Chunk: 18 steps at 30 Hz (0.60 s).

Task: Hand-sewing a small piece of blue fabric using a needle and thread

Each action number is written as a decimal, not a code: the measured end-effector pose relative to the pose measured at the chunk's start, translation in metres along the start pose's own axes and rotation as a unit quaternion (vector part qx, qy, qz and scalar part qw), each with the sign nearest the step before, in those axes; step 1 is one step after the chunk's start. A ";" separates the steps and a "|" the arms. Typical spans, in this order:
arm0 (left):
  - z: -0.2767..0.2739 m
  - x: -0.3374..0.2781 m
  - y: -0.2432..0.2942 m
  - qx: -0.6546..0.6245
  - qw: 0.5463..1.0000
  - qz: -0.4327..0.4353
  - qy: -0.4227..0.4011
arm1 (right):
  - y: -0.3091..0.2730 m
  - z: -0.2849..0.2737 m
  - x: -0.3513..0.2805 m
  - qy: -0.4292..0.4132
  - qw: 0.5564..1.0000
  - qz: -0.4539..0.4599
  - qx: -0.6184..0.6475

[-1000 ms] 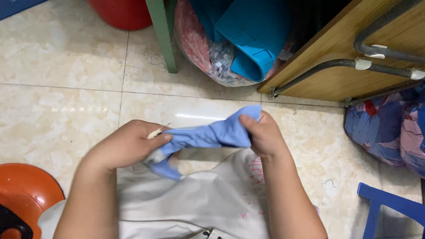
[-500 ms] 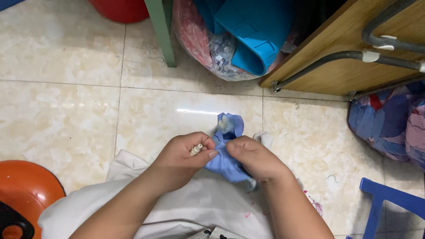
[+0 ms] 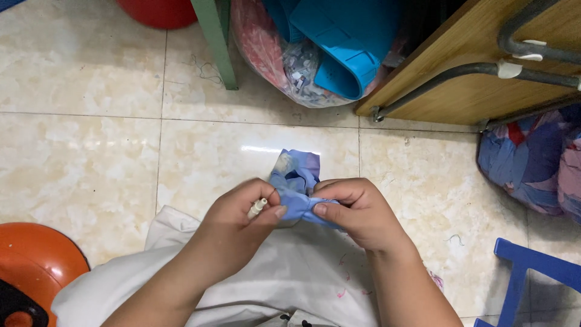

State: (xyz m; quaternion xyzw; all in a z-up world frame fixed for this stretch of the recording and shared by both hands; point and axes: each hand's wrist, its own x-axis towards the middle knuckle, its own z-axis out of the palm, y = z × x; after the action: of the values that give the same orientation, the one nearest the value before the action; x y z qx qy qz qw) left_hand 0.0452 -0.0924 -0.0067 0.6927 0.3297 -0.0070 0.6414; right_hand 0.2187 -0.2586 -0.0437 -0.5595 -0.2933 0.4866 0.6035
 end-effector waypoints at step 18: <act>0.000 -0.018 -0.007 0.379 0.829 0.381 0.156 | -0.004 0.005 -0.004 0.031 0.999 0.014 -0.009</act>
State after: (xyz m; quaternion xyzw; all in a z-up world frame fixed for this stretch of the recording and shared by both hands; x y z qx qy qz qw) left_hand 0.0278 -0.1011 -0.0046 0.9438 0.1071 0.2217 0.2206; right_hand 0.2135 -0.2602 -0.0377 -0.5839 -0.2712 0.4751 0.5998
